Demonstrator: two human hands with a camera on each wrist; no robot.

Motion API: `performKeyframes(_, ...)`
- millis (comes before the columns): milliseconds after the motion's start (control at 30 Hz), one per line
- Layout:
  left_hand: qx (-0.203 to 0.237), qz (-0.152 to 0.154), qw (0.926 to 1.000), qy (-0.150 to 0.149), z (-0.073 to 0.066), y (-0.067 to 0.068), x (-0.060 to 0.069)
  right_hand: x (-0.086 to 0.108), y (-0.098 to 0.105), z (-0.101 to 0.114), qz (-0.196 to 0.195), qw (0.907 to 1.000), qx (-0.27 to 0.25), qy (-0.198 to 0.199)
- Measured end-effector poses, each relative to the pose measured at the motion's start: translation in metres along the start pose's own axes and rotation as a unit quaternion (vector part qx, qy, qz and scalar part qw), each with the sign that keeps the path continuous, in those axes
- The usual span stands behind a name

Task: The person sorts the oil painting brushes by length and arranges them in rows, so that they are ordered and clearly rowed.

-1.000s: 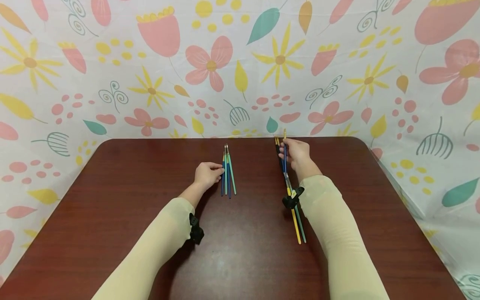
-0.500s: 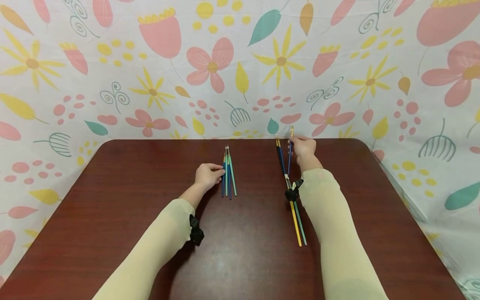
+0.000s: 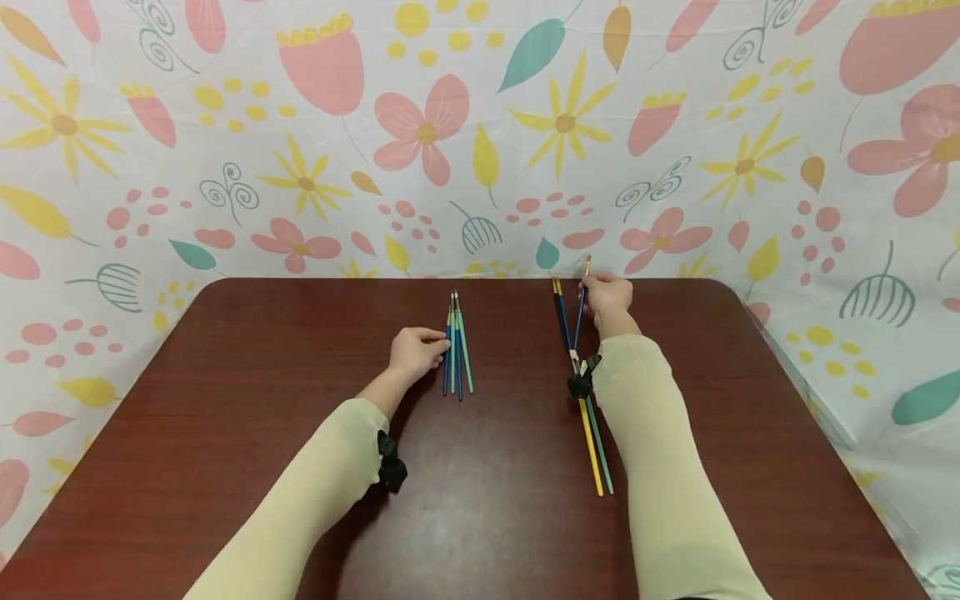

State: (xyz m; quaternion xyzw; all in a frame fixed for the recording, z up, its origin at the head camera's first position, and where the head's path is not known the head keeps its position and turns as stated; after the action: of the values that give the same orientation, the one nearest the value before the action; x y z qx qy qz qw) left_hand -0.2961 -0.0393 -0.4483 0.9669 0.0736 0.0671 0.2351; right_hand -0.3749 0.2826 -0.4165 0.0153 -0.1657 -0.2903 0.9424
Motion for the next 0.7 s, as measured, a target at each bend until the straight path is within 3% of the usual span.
performKeyframes(300, -0.002, 0.0, 1.0, 0.003, 0.001, 0.0, 0.0, 0.001, -0.005, -0.011, 0.009, 0.9985, 0.053, 0.002)
performKeyframes(700, 0.0, 0.003, 1.0, 0.0, 0.001, 0.0, -0.001, -0.001, -0.011, -0.015, 0.011, 0.9896, 0.137, 0.043)
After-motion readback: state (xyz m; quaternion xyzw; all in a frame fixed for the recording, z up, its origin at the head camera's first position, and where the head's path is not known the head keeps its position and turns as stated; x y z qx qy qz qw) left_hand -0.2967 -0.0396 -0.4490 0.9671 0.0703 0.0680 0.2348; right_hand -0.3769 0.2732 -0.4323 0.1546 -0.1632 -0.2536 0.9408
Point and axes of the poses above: each hand's wrist, its own x-axis away from the middle knuckle, its own y-axis out of the back of the hand, z = x × y, the point moved 2 cm from there along -x, towards the middle knuckle, and after that the axes turned 9 degrees about -z, right-handed, at the moved point
